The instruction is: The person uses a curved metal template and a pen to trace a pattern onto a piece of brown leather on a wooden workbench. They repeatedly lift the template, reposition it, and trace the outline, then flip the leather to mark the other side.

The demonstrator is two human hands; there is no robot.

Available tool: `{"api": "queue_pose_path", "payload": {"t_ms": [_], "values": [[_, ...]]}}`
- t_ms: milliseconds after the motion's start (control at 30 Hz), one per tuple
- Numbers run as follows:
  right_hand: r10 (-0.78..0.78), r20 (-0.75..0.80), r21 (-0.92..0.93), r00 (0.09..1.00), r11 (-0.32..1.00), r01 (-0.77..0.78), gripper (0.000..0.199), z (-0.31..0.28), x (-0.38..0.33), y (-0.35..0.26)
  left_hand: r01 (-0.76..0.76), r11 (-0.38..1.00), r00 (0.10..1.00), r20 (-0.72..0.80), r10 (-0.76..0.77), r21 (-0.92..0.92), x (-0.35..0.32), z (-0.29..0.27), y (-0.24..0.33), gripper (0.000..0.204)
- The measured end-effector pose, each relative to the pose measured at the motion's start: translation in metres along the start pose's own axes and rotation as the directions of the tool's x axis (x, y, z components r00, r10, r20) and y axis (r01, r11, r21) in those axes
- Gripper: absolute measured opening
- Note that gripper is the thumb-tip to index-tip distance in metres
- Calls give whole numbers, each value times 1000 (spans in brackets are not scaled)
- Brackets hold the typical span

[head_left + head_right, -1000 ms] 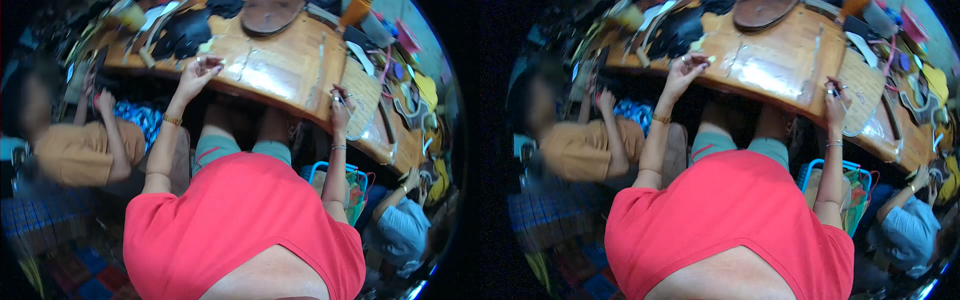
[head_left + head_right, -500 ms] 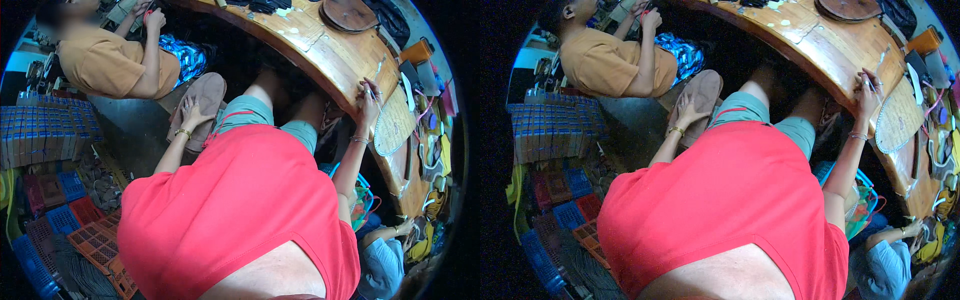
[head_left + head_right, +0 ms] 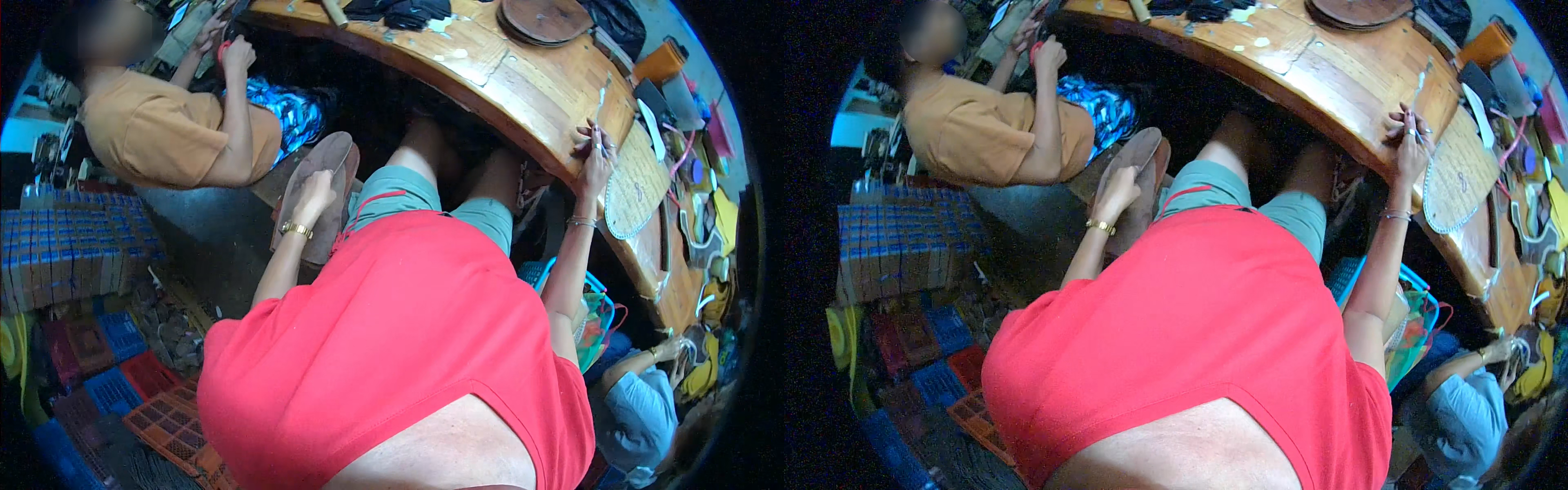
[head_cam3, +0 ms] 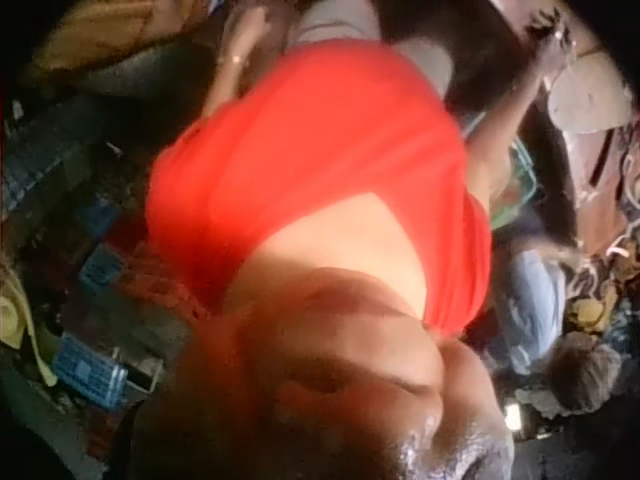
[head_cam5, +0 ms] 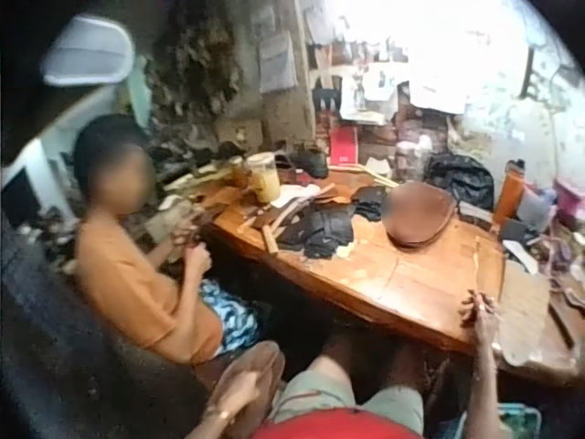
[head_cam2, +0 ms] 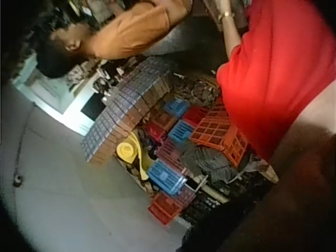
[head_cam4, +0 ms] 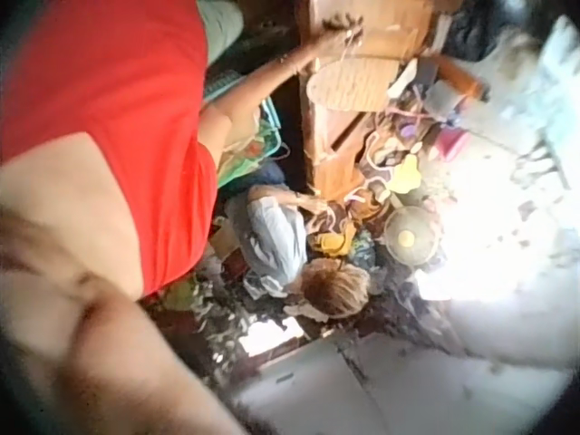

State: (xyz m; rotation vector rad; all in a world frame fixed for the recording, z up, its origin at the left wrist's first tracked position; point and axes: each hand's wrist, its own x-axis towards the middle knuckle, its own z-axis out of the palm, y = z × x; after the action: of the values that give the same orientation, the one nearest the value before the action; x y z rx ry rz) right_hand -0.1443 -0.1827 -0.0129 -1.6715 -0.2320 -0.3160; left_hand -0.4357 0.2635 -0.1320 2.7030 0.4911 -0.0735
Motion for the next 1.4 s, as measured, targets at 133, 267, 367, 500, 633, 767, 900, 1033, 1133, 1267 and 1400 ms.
{"api": "queue_pose_path", "payload": {"t_ms": [133, 267, 367, 500, 633, 767, 900, 1033, 1133, 1267, 1400], "values": [[12, 47, 96, 999, 995, -17, 39, 15, -21, -22, -222, 975, 962, -166, 216, -22, 5, -91, 83, 31], [-191, 267, 49, 944, 982, 185, 31, 35, -41, -53, -481, 866, 871, 34, 490, -137, 17, -171, 173, 31], [-360, 438, -96, 824, 892, 441, 40, 42, -50, -114, -760, 642, 644, -17, 765, 103, 37, -189, 228, 35], [-276, 363, -164, 890, 921, 353, 36, 24, -57, -121, -936, 260, 228, -154, 961, 238, 82, -202, 313, 32], [-123, -98, 81, 988, 988, 131, 34, 4, -56, -92, -936, 131, -31, -446, 895, 327, 124, -192, 397, 31], [-73, -336, 228, 939, 961, 157, 50, -16, -35, -63, -997, 45, 3, -555, 832, 62, 168, -154, 430, 35], [-99, -356, 59, 929, 990, 128, 59, -27, -14, -10, -957, 289, 281, -314, 907, -20, 195, -89, 402, 65], [-124, -356, -187, 926, 981, 59, 61, -31, -1, 15, -890, 450, 447, 52, 893, -74, 200, -46, 379, 97], [-102, -271, -430, 957, 903, -25, 62, -31, 8, 4, -876, 481, 478, 76, 875, -37, 208, -24, 369, 101], [-66, -261, -738, 963, 657, -155, 46, -41, 4, -38, -861, 507, 505, 66, 861, -34, 214, -22, 368, 101], [-177, -440, -830, 880, 454, -324, 37, -86, -4, -61, -892, 447, 447, 14, 894, -73, 219, -26, 370, 96]]}}
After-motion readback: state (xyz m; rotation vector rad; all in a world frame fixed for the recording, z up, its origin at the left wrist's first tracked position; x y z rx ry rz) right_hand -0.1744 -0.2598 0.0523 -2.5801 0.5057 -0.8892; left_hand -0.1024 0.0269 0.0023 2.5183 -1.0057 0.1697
